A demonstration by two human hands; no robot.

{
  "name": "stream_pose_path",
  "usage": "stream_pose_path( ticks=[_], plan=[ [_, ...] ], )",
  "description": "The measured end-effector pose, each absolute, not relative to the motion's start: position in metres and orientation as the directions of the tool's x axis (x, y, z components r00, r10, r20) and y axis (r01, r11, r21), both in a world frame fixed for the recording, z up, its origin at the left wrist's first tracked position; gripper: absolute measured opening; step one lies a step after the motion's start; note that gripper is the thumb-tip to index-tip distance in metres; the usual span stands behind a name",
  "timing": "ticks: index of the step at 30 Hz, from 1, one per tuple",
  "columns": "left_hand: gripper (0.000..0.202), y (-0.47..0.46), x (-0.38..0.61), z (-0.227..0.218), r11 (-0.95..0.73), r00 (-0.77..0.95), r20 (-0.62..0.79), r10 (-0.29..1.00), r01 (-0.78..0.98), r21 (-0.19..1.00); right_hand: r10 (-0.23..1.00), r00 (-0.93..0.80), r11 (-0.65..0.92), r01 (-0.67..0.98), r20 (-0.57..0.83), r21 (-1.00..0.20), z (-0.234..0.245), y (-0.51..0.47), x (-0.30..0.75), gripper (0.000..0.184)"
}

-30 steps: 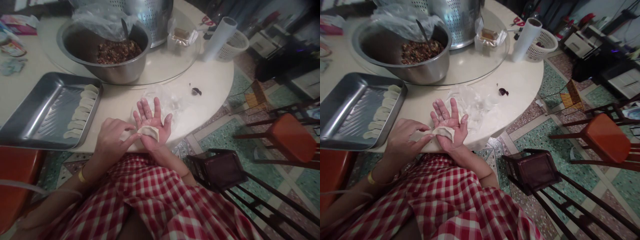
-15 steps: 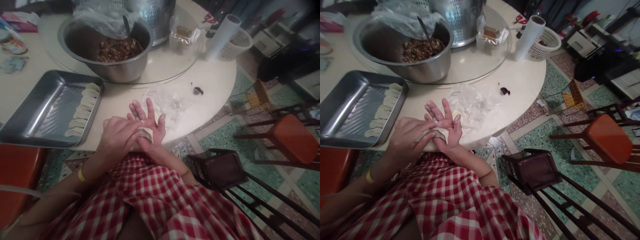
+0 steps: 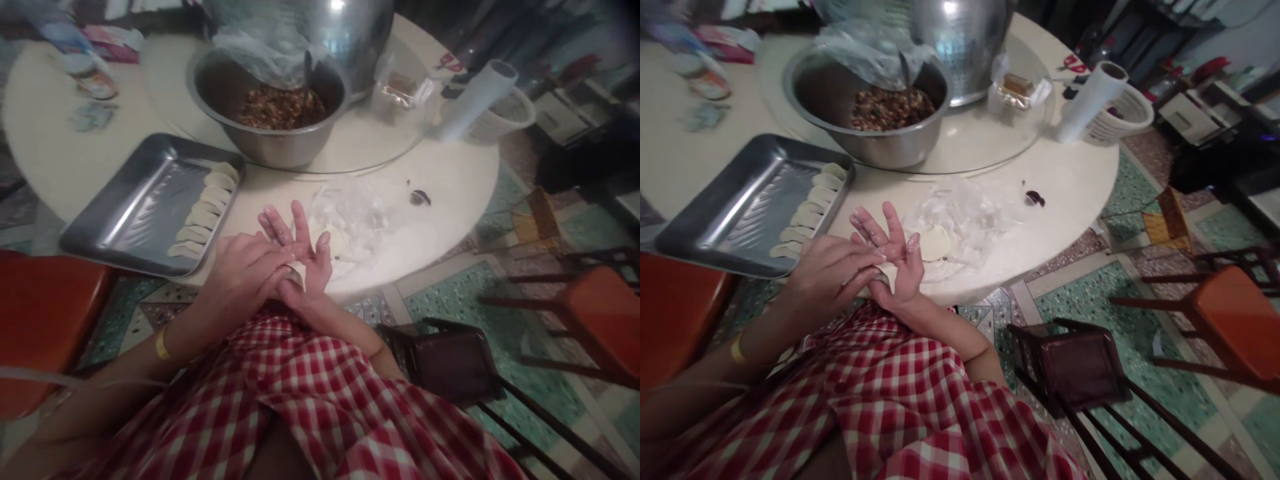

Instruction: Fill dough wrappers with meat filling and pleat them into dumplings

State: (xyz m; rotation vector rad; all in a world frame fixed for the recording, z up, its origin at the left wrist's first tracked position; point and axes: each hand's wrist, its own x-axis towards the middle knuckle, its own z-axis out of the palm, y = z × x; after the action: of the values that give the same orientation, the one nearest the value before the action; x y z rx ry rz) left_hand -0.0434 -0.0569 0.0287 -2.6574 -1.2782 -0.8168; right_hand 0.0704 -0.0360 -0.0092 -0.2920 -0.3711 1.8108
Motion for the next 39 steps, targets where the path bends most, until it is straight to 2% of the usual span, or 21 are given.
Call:
stream_pose_path(
  ticks=[7,11,14,18,21,24,26,28,33,37,39],
  plan=[
    [0.014,-0.075,-0.061,0.035,-0.642,0.426,0.644,0.636,0.755,0.135,0.938,-0.343,-0.331,-0.842,-0.051,-0.426,-0.001,-0.045,0.054,0.059],
    [0.012,-0.086,-0.084,0.043,-0.622,0.399,0.658,0.638,0.771,0.137,0.915,-0.397,-0.383,-0.806,-0.068,-0.45,0.005,-0.045,0.044,0.057],
    [0.014,-0.092,-0.116,0.048,-0.599,0.397,0.63,0.668,0.789,0.138,0.916,-0.39,-0.388,-0.792,-0.097,-0.471,0.004,-0.042,0.039,0.054],
    [0.017,-0.086,-0.17,0.053,-0.529,0.389,0.587,0.71,0.845,0.081,0.935,-0.334,-0.348,-0.781,-0.124,-0.519,-0.002,-0.034,0.043,0.051],
    [0.011,-0.065,-0.205,0.057,-0.479,0.384,0.568,0.728,0.878,0.019,0.952,-0.275,-0.302,-0.771,-0.136,-0.561,-0.006,-0.025,0.051,0.049],
    [0.034,-0.03,-0.228,0.06,-0.411,0.34,0.435,0.834,0.908,0.078,0.971,-0.195,-0.237,-0.763,-0.135,-0.602,-0.005,-0.016,0.059,0.048],
    [0.051,-0.002,-0.237,0.062,-0.424,0.357,0.364,0.86,0.897,0.122,0.982,-0.138,-0.189,-0.759,-0.13,-0.623,-0.002,-0.011,0.063,0.048],
    [0.056,0.028,-0.244,0.062,-0.428,0.371,0.305,0.877,0.892,0.144,0.989,-0.087,-0.142,-0.756,-0.117,-0.639,0.0,-0.007,0.067,0.048],
    [0.045,0.097,-0.254,0.047,-0.457,0.413,0.242,0.878,0.873,0.171,0.993,-0.003,-0.081,-0.738,-0.117,-0.67,0.002,-0.001,0.073,0.05],
    [0.04,0.14,-0.261,0.018,-0.486,0.435,0.276,0.857,0.861,0.151,0.989,0.013,-0.087,-0.752,-0.146,-0.653,0.0,-0.001,0.075,0.05],
    [0.037,0.154,-0.264,0.005,-0.548,0.501,0.293,0.815,0.83,0.104,0.987,0.014,-0.092,-0.765,-0.158,-0.638,0.0,-0.002,0.076,0.05]
  ],
)
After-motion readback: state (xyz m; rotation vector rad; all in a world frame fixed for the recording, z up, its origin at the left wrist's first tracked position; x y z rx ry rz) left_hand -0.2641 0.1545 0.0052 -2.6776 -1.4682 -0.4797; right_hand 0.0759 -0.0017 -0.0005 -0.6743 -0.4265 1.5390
